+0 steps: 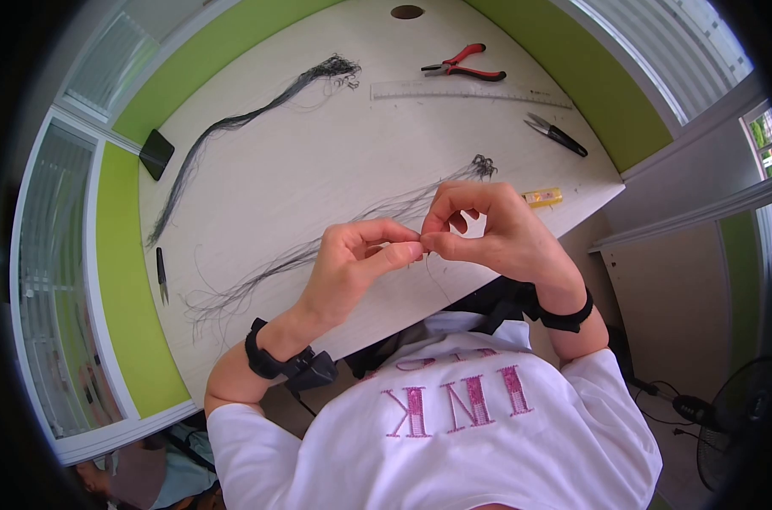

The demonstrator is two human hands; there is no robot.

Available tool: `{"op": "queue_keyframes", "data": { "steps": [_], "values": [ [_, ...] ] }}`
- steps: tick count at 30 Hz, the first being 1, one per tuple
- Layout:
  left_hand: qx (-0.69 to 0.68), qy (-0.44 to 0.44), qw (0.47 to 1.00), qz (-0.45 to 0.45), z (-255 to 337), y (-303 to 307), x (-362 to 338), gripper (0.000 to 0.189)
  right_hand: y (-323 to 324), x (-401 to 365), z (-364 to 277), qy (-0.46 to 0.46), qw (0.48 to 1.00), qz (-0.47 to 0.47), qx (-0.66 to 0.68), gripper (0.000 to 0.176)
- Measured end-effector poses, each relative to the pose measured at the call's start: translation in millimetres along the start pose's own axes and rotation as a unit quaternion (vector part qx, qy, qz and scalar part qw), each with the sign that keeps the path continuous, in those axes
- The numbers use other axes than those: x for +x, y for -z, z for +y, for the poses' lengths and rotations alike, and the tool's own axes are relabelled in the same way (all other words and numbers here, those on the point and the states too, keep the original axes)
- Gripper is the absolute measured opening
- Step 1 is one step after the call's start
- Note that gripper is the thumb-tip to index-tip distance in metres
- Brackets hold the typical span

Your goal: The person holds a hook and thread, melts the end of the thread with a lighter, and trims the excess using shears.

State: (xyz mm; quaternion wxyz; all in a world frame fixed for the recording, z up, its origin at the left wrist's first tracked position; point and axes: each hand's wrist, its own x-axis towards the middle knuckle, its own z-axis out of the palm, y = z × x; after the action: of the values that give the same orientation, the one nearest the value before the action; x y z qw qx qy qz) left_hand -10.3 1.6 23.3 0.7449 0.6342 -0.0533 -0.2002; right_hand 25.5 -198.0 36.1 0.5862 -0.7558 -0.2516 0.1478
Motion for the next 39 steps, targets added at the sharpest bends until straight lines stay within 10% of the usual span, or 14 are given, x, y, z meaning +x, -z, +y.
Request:
{"op": "queue_keyframes", "data": {
  "steps": [39],
  "values": [
    [0.137, 0.026, 0.99, -0.024, 6.3, 0.2, 0.7, 0.016, 5.2, 2.7, -6.2, 0.053, 0.996, -0.006, -0.068, 0.009]
  ]
}}
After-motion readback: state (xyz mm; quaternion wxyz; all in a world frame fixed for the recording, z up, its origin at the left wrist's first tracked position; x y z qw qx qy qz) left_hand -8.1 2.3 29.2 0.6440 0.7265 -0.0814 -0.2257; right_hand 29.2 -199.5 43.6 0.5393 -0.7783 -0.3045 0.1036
